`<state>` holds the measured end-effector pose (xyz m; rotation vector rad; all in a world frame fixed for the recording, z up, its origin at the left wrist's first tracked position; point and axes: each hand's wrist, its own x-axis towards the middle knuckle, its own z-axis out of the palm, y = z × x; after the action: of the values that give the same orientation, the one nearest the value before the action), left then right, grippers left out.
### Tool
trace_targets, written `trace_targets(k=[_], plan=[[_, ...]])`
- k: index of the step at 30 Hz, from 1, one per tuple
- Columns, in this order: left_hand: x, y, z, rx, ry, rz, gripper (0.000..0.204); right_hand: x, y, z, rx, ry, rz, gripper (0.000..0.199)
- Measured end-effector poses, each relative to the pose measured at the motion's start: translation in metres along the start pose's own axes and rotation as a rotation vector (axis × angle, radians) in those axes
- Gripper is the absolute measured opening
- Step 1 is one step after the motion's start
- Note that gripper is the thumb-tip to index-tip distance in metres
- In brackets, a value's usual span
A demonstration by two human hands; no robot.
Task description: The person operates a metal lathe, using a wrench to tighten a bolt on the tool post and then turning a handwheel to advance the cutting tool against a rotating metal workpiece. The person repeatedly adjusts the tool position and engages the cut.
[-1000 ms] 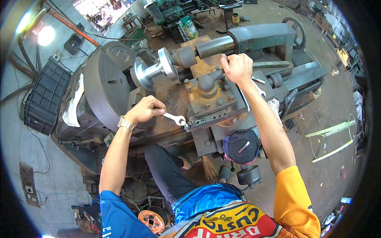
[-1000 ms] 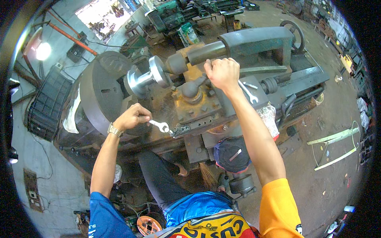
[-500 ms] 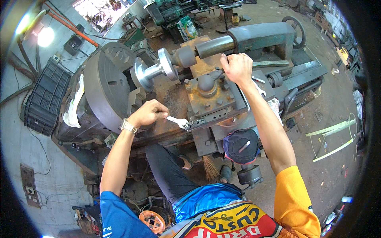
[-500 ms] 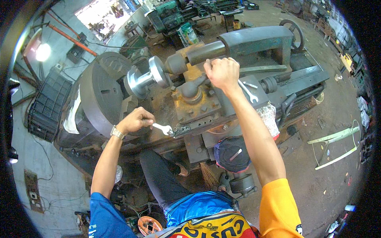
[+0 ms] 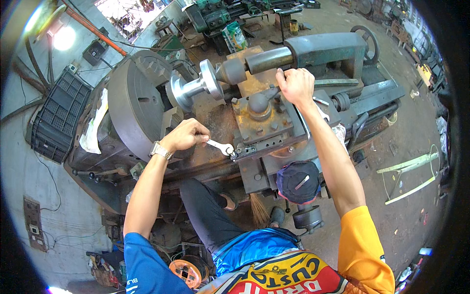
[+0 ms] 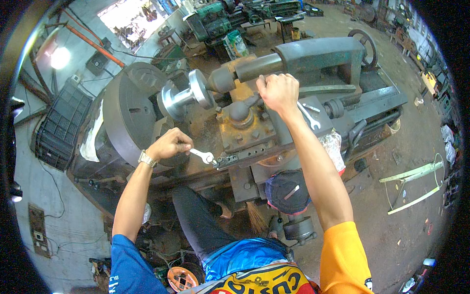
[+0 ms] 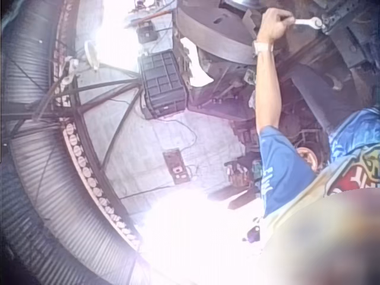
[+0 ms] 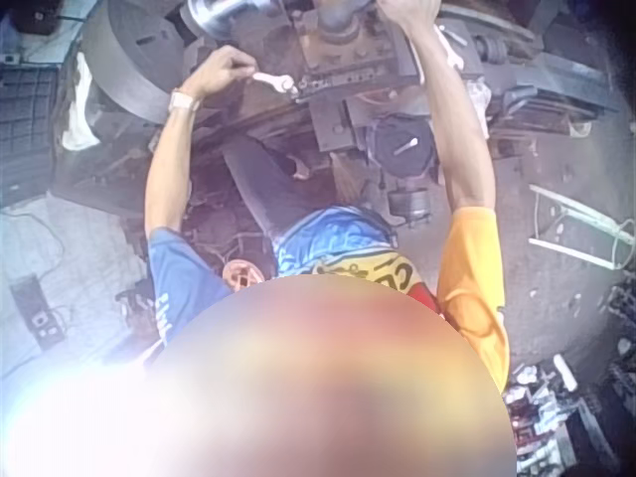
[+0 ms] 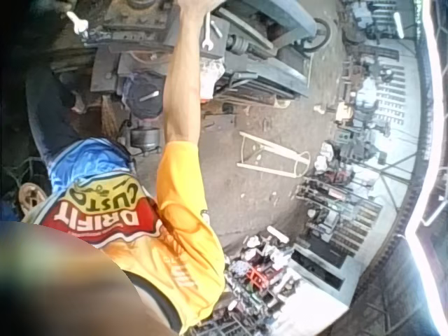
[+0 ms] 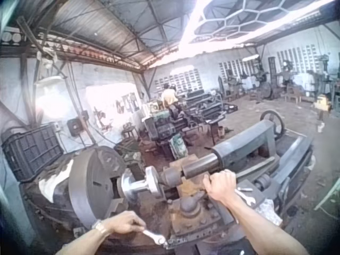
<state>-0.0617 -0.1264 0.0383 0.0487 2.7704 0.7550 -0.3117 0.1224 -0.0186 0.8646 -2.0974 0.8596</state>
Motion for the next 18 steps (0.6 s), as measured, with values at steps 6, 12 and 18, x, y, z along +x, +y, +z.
trace_targets(k=[6, 12, 18], plan=[[0.0033, 0.0011, -0.0065, -0.061, -0.003, -0.026, 0.027, -0.0002, 0.0004, 0.0005, 0.024, 0.014, -0.011, 0.047], [0.0071, -0.0031, -0.0031, -0.061, -0.016, -0.002, 0.026, -0.0002, 0.0006, 0.0009, 0.015, 0.021, -0.014, 0.046], [0.0097, -0.0054, -0.0012, -0.044, -0.062, 0.012, 0.024, -0.0004, -0.0001, 0.0010, 0.003, 0.022, -0.008, 0.046]])
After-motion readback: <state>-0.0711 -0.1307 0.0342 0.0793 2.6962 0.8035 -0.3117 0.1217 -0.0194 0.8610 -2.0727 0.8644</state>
